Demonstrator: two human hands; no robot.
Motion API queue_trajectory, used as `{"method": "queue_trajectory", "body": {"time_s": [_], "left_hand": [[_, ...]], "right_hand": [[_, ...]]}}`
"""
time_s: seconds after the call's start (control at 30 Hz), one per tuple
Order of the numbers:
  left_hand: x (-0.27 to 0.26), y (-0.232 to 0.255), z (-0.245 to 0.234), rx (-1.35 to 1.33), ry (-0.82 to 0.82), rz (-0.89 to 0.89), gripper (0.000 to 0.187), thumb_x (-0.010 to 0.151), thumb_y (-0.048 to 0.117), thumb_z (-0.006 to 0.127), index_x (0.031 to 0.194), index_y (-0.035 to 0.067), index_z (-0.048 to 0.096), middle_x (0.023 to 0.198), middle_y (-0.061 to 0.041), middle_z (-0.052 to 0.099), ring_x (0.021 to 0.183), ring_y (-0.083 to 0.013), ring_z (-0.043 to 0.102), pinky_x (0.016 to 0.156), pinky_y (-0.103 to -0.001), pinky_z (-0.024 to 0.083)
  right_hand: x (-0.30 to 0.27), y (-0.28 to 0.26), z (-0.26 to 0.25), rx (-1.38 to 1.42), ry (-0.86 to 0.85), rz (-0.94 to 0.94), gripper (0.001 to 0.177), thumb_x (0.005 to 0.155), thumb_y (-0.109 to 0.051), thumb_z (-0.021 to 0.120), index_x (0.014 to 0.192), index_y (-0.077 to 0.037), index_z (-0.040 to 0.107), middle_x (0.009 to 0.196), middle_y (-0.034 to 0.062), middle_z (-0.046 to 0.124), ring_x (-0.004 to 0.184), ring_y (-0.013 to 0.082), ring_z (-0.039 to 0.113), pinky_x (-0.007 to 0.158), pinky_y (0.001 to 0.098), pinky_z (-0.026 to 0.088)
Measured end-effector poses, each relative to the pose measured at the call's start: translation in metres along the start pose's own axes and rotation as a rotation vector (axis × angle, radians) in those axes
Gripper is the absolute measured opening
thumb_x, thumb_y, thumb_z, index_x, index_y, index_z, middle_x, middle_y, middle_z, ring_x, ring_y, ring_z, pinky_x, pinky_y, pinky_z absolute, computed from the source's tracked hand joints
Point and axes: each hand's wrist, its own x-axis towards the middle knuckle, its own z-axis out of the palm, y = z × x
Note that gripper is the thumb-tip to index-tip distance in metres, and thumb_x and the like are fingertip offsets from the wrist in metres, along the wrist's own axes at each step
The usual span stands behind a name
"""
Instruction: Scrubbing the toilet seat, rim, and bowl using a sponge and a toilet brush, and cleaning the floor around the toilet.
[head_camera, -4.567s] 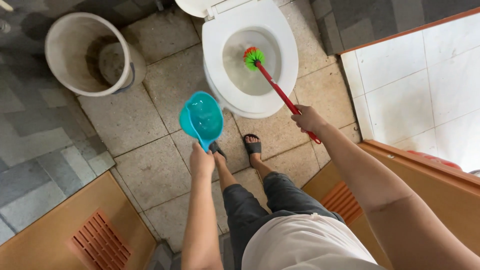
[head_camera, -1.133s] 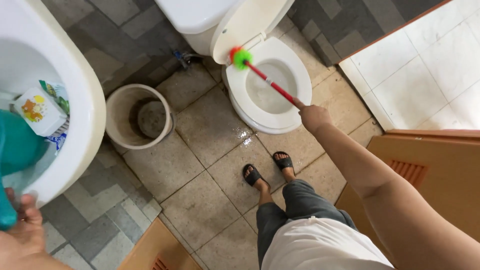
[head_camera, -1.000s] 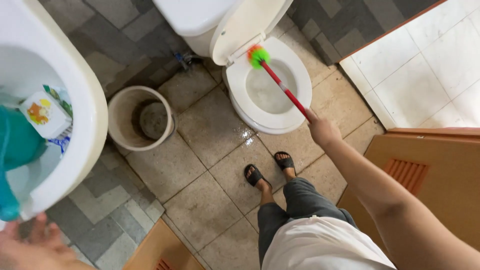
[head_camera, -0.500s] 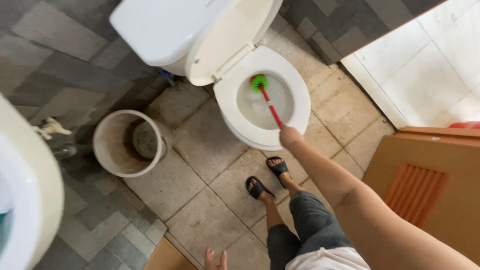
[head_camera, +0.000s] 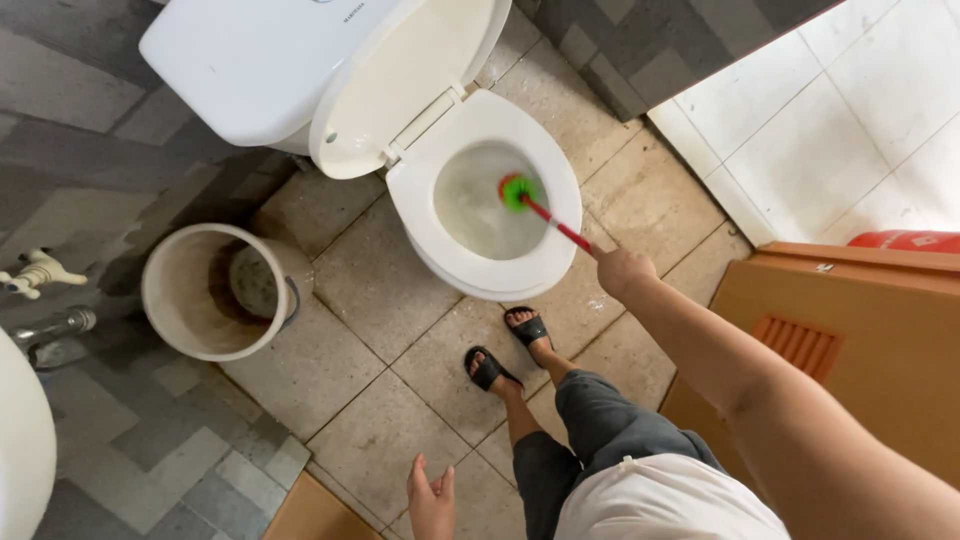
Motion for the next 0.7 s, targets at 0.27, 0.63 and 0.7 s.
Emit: {"method": "queue_trajectory", "body": {"time_s": [0.27, 0.63, 0.7], "left_hand": [[-0.02, 0.015, 0.012, 0.03, 0.035, -0.01, 0.058, 0.085, 0.039, 0.049, 0.137, 0.023, 0.027, 0.139, 0.007, 0.033, 0.096, -0.0115, 0.059, 0.087, -0.028, 0.047], [-0.011, 0.009, 0.032, 0.003, 0.011, -0.076, 0.058, 0.085, 0.038, 0.05, 0.137, 0.026, 0.027, 0.138, 0.007, 0.034, 0.1, -0.012, 0.06, 0.088, -0.028, 0.047], [-0.002, 0.002, 0.038, 0.013, 0.0, -0.066, 0.059, 0.085, 0.039, 0.049, 0.137, 0.026, 0.026, 0.139, 0.007, 0.033, 0.101, -0.0118, 0.06, 0.089, -0.028, 0.046]], "right_hand": [[0.052, -0.036, -0.048, -0.962, 0.192, -0.17, 0.033, 0.089, -0.01, 0.047, 0.122, -0.008, 0.047, 0.08, -0.0045, 0.055, 0.063, 0.0065, 0.049, 0.05, 0.0153, 0.039], [0.118, -0.042, 0.038, -0.685, 0.138, -0.389, 0.026, 0.091, -0.012, 0.036, 0.115, -0.012, 0.045, 0.085, 0.0048, 0.061, 0.07, 0.0226, 0.059, 0.052, 0.0312, 0.048], [0.136, -0.042, 0.033, -0.583, 0.191, -0.343, 0.024, 0.091, -0.012, 0.037, 0.097, -0.008, 0.06, 0.09, 0.0064, 0.062, 0.077, 0.0253, 0.061, 0.055, 0.0329, 0.051]]}}
